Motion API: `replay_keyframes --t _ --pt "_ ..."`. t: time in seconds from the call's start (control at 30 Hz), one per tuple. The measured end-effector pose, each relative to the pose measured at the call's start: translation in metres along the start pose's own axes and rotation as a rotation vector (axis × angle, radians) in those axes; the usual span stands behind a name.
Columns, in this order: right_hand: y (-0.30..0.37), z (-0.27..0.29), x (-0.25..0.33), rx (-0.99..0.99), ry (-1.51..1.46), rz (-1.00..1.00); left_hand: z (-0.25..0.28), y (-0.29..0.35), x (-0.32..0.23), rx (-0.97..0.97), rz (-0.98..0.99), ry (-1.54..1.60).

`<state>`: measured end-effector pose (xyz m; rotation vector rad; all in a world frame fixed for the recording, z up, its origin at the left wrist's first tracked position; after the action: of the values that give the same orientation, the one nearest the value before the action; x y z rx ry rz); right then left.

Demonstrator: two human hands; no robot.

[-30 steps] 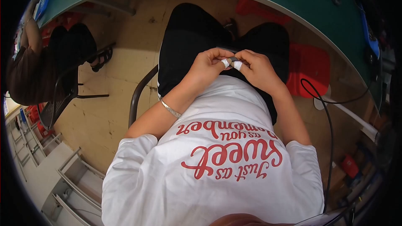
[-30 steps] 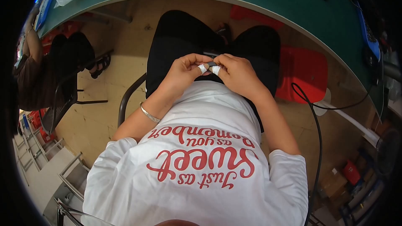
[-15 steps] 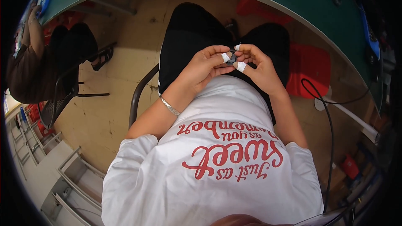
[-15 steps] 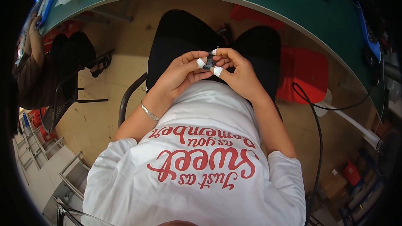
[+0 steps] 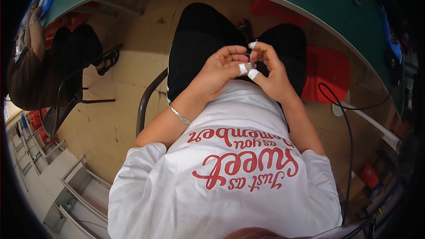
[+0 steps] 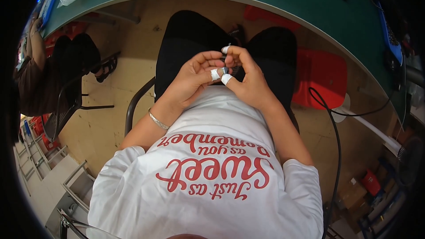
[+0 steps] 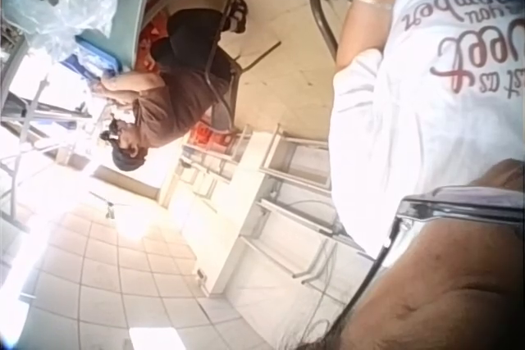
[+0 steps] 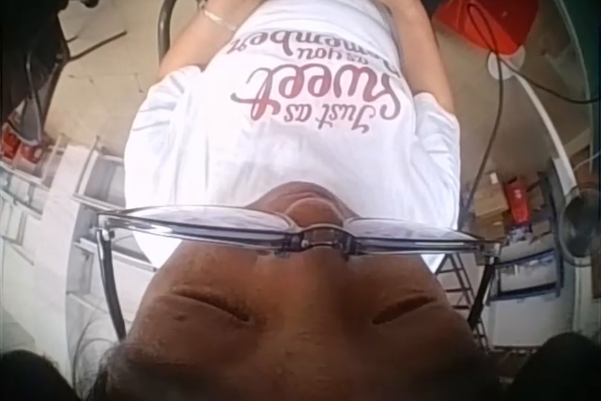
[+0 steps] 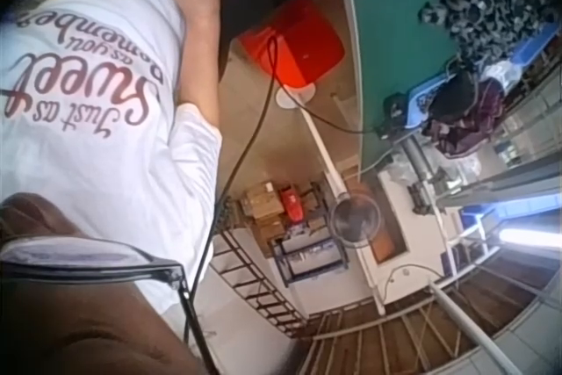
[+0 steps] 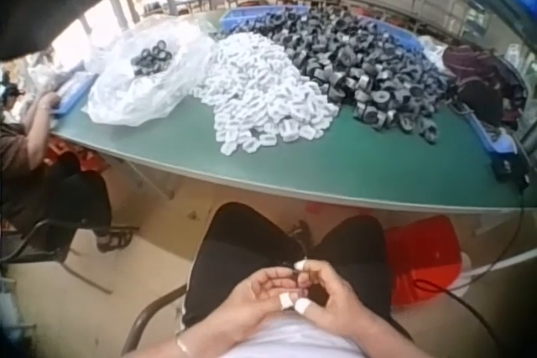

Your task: The person repeatedly picks up white plastic clips and grey components from the table and assembles them by fitting the white pieces into the grey components by hand.

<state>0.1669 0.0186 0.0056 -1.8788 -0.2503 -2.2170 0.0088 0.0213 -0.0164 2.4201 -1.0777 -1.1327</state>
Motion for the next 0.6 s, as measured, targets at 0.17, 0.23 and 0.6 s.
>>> replay_keyframes --t 0.17,0.23,0.6 --pt "0.000 0.010 -0.004 -0.009 -0.370 -0.114 -0.014 0.013 -0.020 -0.165 -0.699 -0.820" --pt "0.000 0.007 -0.003 -0.033 -0.611 -0.243 -0.019 0.016 -0.020 -0.149 -0.739 -0.855" --pt "-0.004 -0.001 -0.007 -0.089 -0.897 -0.352 -0.030 0.021 -0.025 -0.092 -0.803 -1.061"
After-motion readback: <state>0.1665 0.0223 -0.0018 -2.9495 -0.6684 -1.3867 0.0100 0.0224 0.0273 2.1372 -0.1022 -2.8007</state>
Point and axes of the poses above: each hand's wrist, its own y-axis away from the middle knuckle, its own z-axis out of the back of the hand, x = y × z, the point moved 3 cm from there along -y, towards the middle knuckle, and after that the axes turned 5 degrees about z, right-handed, at the moved point
